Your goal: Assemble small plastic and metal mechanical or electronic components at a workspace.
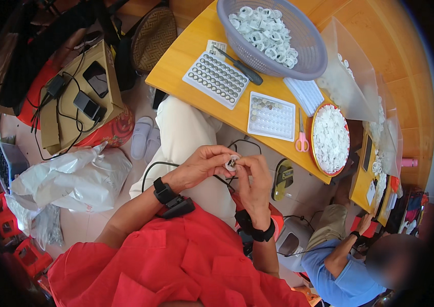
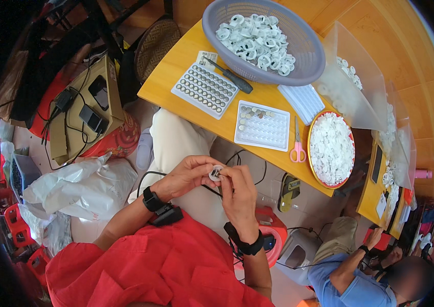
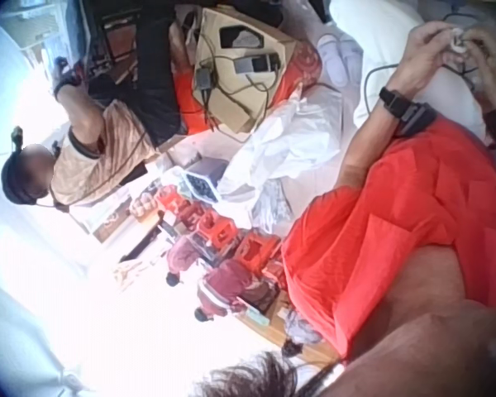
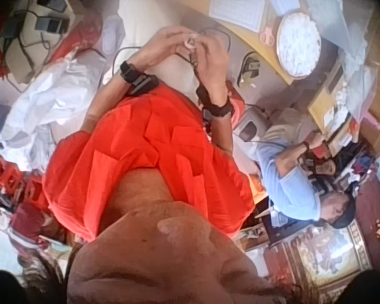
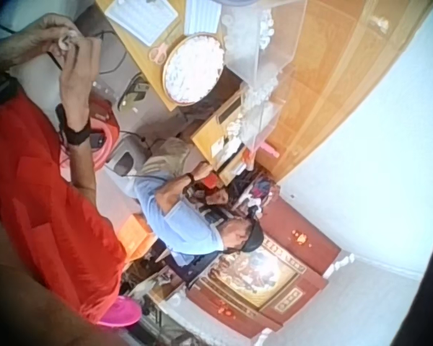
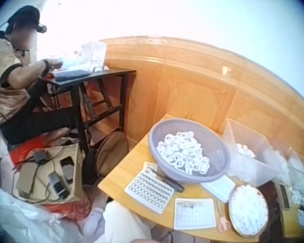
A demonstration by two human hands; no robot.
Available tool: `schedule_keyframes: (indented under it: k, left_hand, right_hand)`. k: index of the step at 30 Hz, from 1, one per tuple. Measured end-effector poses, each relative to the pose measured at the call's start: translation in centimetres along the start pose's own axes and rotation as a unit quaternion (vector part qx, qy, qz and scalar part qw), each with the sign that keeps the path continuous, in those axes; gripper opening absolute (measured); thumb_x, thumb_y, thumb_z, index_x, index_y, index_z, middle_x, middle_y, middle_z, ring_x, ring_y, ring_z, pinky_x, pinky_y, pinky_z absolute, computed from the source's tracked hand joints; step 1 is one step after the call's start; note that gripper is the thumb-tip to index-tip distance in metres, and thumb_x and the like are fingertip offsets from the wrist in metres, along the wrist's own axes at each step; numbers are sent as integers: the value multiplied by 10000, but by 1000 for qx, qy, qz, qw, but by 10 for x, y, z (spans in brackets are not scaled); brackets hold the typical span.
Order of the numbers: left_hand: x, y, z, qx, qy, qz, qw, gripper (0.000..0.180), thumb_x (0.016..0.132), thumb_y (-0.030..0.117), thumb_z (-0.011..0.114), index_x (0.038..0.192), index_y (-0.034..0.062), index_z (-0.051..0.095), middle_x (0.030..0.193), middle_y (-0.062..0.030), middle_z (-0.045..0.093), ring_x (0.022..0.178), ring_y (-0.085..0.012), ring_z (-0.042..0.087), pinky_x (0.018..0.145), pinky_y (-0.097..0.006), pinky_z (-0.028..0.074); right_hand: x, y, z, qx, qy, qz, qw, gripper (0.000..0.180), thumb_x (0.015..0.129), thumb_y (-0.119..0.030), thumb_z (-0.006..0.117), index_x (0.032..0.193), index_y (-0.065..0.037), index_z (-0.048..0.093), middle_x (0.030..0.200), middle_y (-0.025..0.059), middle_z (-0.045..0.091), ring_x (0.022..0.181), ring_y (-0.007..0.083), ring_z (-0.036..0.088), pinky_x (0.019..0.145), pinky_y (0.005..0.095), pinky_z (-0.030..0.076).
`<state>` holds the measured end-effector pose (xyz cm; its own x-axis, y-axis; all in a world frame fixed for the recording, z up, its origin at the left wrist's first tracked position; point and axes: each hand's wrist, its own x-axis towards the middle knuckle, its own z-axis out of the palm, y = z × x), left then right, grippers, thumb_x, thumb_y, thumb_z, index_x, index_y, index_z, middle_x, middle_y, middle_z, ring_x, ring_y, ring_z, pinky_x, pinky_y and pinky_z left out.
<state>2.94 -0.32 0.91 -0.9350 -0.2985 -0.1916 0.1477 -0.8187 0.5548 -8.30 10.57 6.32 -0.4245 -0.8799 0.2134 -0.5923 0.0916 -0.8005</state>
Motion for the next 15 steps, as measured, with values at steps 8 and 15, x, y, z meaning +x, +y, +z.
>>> schedule_keyframes:
  k: [8,15]
  left_hand:
    - [1,2,-2,27,-17,-8,999,289,921,171,491,1133,-20,536,1022,-78,590,829,-120,597,764,-264,511]
    - [3,-3,1,130,35,-5,991,258,912,142,506,1117,-7,551,1023,-67,592,857,-108,585,767,-252,505]
  right_hand:
    - [-2,-6,-2,-66,25,-33,997,127,780,22,593,897,-10,555,824,125,521,647,268,566,552,316,458]
    - [-7,-4,6,-83,43,13,996,125,778,6,600,899,-10,575,811,126,524,641,279,579,541,330,457]
